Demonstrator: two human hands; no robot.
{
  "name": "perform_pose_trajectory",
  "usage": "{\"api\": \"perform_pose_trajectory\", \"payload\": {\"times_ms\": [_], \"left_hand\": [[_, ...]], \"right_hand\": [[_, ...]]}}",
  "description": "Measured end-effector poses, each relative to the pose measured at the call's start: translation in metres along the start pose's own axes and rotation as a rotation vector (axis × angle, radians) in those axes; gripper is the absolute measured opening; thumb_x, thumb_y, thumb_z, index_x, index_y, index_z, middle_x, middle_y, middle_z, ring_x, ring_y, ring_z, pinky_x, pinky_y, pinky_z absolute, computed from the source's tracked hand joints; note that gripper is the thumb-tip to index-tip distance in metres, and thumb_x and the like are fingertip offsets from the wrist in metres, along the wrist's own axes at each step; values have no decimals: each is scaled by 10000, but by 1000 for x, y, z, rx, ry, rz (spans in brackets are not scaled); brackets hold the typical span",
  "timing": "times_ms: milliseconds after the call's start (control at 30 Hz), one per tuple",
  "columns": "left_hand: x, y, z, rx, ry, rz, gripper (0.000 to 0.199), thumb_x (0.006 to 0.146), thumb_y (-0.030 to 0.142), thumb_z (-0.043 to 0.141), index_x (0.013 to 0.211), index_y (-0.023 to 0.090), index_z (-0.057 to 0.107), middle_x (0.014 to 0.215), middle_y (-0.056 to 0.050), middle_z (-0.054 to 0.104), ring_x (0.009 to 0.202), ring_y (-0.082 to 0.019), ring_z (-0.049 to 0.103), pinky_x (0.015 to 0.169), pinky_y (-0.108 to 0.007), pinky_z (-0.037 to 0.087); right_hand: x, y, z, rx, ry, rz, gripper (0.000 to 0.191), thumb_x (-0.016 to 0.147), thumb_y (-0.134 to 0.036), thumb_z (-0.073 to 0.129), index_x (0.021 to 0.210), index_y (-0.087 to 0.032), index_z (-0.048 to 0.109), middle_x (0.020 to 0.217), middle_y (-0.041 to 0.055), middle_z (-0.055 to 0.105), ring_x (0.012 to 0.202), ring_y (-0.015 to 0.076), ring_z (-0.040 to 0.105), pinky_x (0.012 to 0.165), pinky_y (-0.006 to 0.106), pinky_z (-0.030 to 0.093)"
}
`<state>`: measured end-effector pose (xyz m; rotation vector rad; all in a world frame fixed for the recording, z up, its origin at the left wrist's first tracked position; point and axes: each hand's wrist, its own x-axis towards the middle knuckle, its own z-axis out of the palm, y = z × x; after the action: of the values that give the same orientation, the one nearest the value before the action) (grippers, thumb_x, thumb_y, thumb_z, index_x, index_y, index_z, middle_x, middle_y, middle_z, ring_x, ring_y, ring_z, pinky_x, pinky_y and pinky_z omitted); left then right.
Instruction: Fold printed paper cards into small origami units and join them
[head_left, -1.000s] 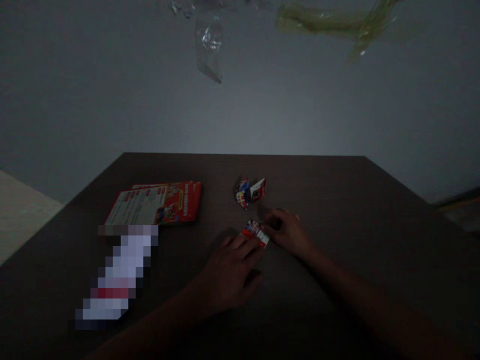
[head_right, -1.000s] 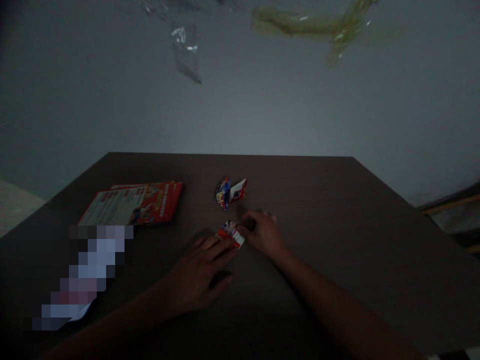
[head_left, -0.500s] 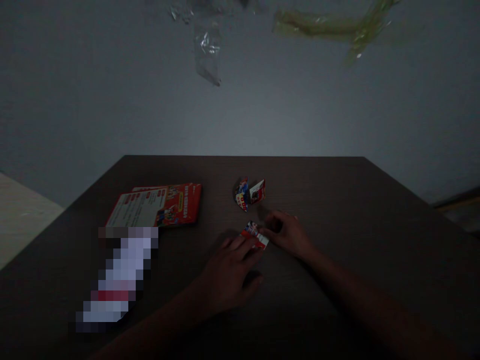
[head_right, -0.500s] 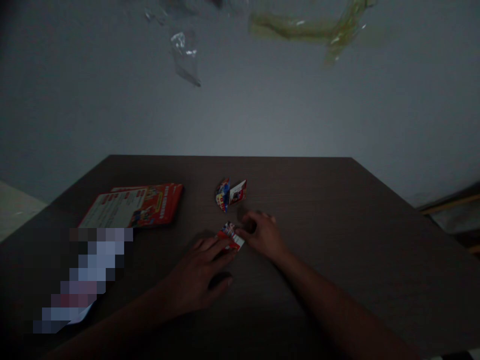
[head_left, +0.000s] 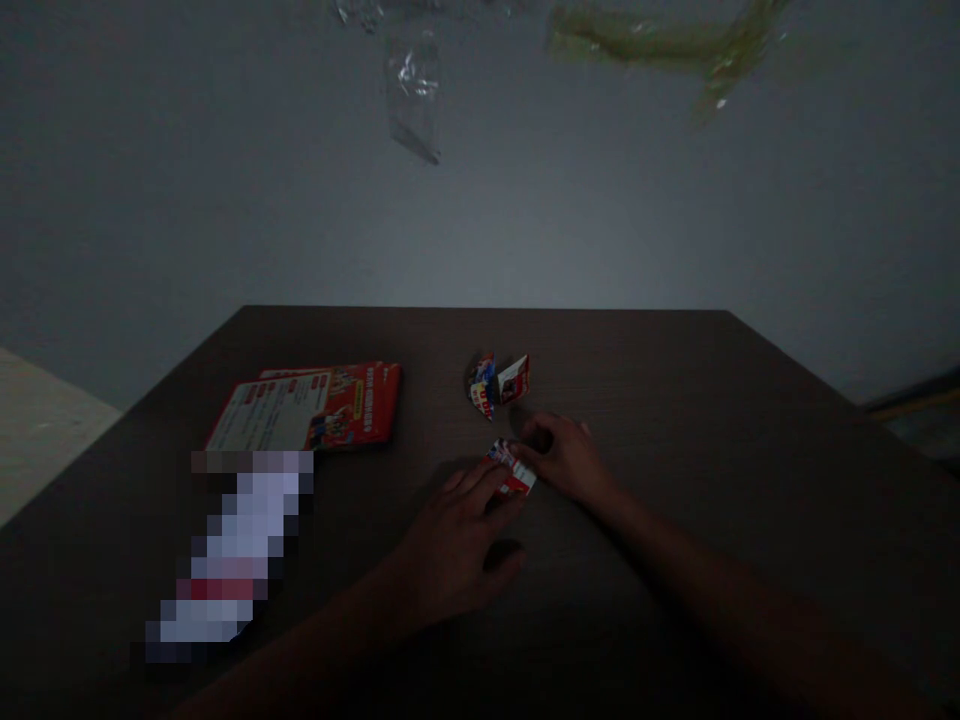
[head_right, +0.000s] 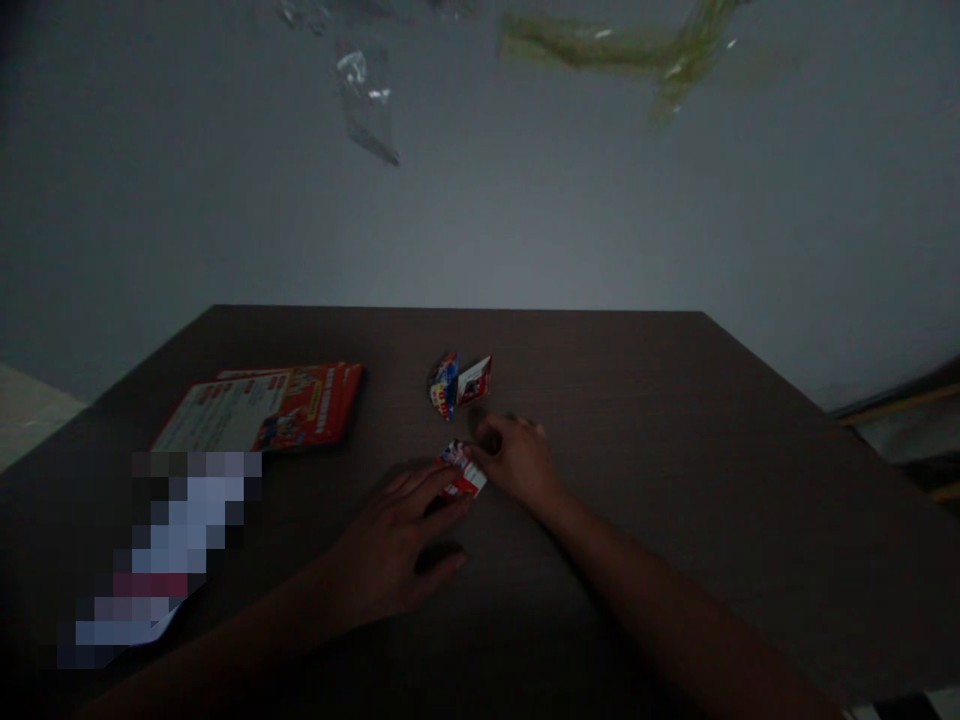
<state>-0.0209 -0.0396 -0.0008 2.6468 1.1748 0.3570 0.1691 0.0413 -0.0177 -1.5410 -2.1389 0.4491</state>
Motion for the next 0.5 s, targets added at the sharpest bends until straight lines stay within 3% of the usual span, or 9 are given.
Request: {"api": "perform_pose_trajectory", "payload": {"times_ms": [500], "left_hand": [[0, 0, 0, -13, 8, -6, 507, 813, 401, 558, 1285, 234, 476, 1396, -104, 397, 1290, -307, 344, 1037, -500, 332]], "right_hand": [[3, 0, 1, -14, -1, -3, 192, 779, -412, 618, 807, -223, 603, 757, -11, 653, 752, 176, 573, 704, 307, 302]]}}
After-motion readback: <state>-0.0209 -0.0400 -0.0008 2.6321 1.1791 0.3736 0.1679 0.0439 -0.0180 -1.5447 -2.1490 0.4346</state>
